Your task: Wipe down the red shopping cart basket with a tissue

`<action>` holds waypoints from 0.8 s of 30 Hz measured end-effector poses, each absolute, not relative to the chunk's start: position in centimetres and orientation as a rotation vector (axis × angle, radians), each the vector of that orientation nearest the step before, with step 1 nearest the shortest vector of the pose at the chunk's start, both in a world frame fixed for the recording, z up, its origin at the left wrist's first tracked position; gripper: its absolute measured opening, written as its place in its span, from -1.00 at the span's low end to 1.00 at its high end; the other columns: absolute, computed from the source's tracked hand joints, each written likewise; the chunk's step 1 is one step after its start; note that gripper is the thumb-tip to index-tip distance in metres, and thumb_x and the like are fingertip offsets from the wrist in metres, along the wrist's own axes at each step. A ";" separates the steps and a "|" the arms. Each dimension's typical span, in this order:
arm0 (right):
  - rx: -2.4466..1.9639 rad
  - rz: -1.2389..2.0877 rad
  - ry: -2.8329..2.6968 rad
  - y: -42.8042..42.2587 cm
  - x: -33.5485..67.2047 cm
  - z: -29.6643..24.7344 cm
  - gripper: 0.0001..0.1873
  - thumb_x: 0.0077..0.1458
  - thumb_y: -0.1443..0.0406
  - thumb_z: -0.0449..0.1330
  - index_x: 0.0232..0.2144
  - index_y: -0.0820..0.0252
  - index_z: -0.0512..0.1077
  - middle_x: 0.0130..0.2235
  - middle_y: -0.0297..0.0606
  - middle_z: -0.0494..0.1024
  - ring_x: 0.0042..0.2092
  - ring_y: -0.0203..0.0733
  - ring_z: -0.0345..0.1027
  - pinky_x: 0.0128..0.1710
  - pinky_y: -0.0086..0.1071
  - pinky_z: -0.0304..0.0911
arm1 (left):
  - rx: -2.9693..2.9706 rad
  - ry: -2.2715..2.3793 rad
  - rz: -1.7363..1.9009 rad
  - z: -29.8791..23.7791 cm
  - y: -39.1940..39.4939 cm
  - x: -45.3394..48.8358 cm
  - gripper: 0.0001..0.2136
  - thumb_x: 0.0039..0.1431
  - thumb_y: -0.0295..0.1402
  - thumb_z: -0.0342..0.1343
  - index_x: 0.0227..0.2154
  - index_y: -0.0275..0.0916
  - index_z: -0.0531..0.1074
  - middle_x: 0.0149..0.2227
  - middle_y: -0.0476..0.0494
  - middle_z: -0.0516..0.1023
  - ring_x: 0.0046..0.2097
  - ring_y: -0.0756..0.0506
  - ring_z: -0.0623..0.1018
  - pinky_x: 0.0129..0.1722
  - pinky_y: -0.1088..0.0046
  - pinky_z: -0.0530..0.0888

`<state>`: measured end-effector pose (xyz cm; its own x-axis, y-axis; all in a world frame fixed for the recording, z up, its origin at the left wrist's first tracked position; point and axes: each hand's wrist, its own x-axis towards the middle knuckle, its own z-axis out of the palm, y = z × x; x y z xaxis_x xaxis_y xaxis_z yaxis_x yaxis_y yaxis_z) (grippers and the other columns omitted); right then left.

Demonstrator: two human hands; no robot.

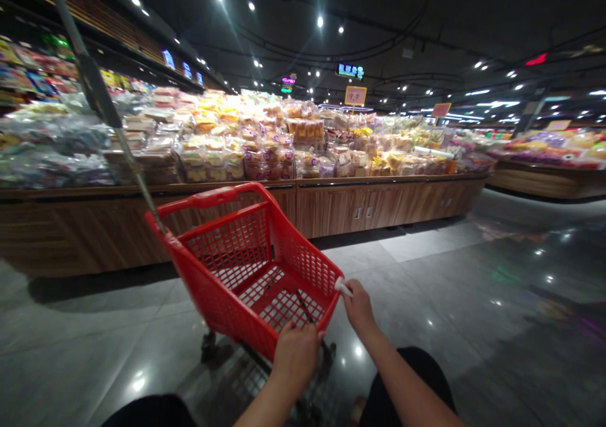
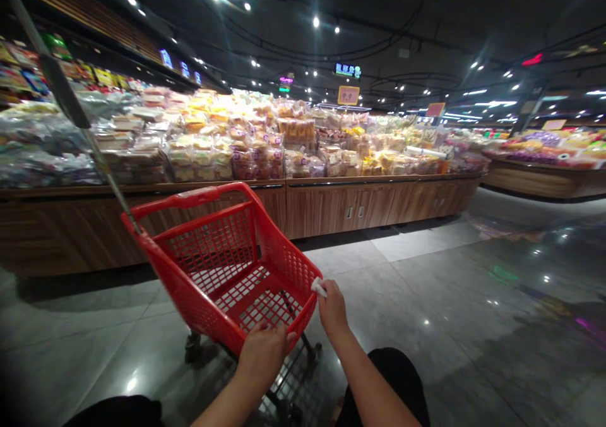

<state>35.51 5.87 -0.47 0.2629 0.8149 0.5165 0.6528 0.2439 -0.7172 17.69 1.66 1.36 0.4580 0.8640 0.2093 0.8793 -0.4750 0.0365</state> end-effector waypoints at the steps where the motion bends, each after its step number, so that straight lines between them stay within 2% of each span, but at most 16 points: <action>1: -1.473 0.188 -1.439 6.1 35.8 -0.4 -0.91 0.02 0.39 0.05 -0.46 0.18 0.34 -0.39 -0.24 0.42 -0.31 -0.13 0.33 -0.29 -0.33 0.21 | -2.615 -1.560 -0.304 1.3 1.5 17.4 -0.68 0.26 -0.28 -0.13 -0.43 -0.28 0.48 -0.48 -0.19 0.60 -0.36 -0.14 0.60 -0.11 0.23 0.37; 7: -1.336 0.310 -1.622 2.1 32.5 -1.3 -0.88 0.10 0.39 0.05 -0.43 0.15 0.36 -0.35 -0.30 0.43 -0.30 -0.20 0.34 -0.29 -0.40 0.22 | -2.615 -1.482 -0.289 1.1 0.9 15.5 -0.69 0.25 -0.27 -0.11 -0.46 -0.26 0.46 -0.53 -0.17 0.58 -0.43 -0.16 0.58 -0.26 0.27 0.42; 10: -1.286 0.355 -1.686 1.0 32.0 -1.3 -0.88 0.13 0.38 0.05 -0.39 0.14 0.38 -0.33 -0.30 0.44 -0.27 -0.20 0.35 -0.27 -0.40 0.23 | -2.616 -1.430 -0.287 0.9 0.9 14.7 -0.70 0.25 -0.29 -0.12 -0.47 -0.25 0.45 -0.54 -0.16 0.58 -0.43 -0.14 0.58 -0.27 0.29 0.42; 17: -1.469 0.187 -1.523 3.9 35.1 0.0 -0.87 0.08 0.38 0.05 -0.47 0.17 0.37 -0.40 -0.26 0.43 -0.32 -0.13 0.34 -0.31 -0.33 0.22 | -2.600 -1.332 -0.299 0.6 0.7 12.9 -0.74 0.23 -0.32 -0.08 -0.48 -0.24 0.44 -0.56 -0.14 0.57 -0.47 -0.13 0.56 -0.30 0.30 0.42; 24: -1.325 0.341 -1.737 1.5 32.9 -0.4 -0.85 0.10 0.41 0.06 -0.40 0.16 0.42 -0.34 -0.28 0.46 -0.27 -0.20 0.36 -0.26 -0.39 0.23 | -2.605 -1.253 -0.313 1.0 0.6 11.2 -0.77 0.20 -0.33 -0.03 -0.51 -0.22 0.44 -0.58 -0.11 0.55 -0.49 -0.15 0.54 -0.36 0.30 0.41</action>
<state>32.87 1.46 -0.38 -0.0241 0.8756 0.4824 0.6285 0.3885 -0.6739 11.23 0.63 1.01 0.6110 0.7366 0.2902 0.7865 -0.6067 -0.1160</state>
